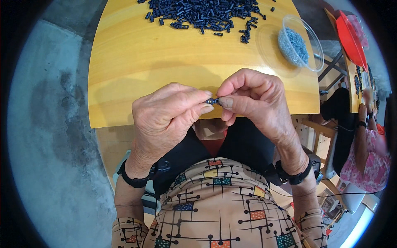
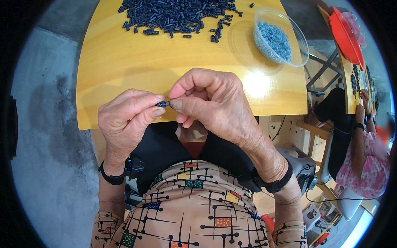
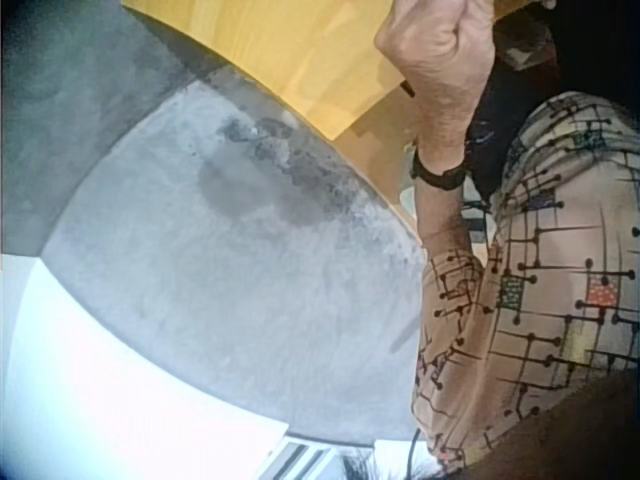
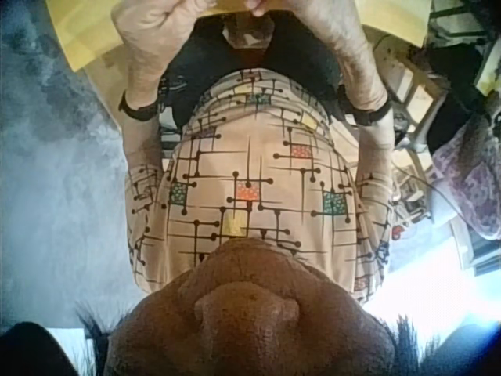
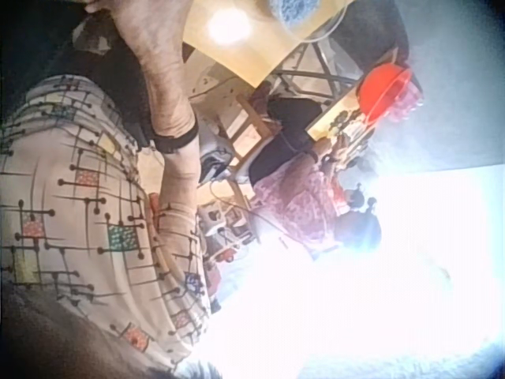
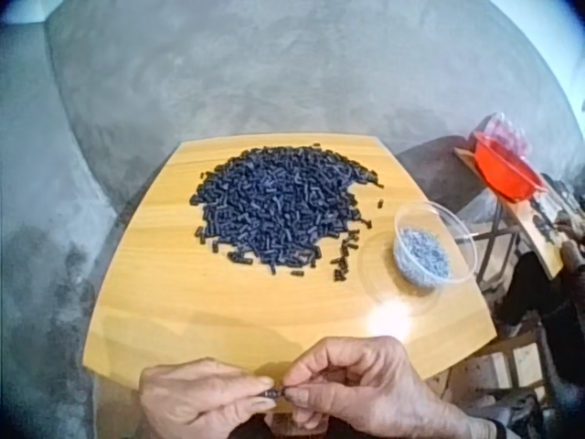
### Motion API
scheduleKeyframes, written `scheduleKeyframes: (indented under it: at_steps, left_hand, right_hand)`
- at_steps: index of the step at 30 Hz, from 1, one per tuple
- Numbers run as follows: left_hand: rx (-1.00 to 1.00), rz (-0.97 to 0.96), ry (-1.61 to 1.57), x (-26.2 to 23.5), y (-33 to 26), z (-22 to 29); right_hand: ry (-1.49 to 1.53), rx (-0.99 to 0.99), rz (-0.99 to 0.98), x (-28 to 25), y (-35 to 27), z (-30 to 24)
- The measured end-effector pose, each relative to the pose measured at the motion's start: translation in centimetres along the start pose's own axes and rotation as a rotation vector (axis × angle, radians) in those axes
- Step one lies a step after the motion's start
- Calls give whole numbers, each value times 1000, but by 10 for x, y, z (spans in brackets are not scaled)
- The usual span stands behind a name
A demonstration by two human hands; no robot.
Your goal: Manually assembling small black plastic tubes with blue caps in a manufacturing environment.
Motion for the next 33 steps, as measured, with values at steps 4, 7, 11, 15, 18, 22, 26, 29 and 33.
scheduleKeyframes:
  at_steps: [4,7,11,15,18,22,26,29,33]
  left_hand:
    - [1,-8,12,0,-2,2]
    - [12,-6,30,1,-3,5]
    - [26,11,74,1,-5,6]
    - [24,26,103,3,-7,6]
    - [54,43,105,5,-7,7]
    - [53,37,109,6,-6,5]
    - [79,36,135,7,-6,5]
    - [104,46,112,11,-5,2]
    - [109,39,130,14,-4,2]
  right_hand:
    - [-32,-22,36,4,-4,2]
    - [-42,-52,63,8,-7,5]
    - [14,-80,101,11,-8,8]
    - [53,-53,104,14,-10,10]
    - [60,-88,140,18,-11,11]
    - [85,-120,100,13,-9,11]
    - [107,-124,26,9,-9,11]
    - [115,-61,-11,6,-9,12]
    - [110,-64,-6,2,-11,12]
Point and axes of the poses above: each hand's wrist, its own y-axis towards the middle knuckle, its own x-axis out of the palm, z = x × y, the point moved 2 cm from there along y, towards the middle knuckle, and after that the axes turned 12 degrees about -z, right-handed, at the moved point
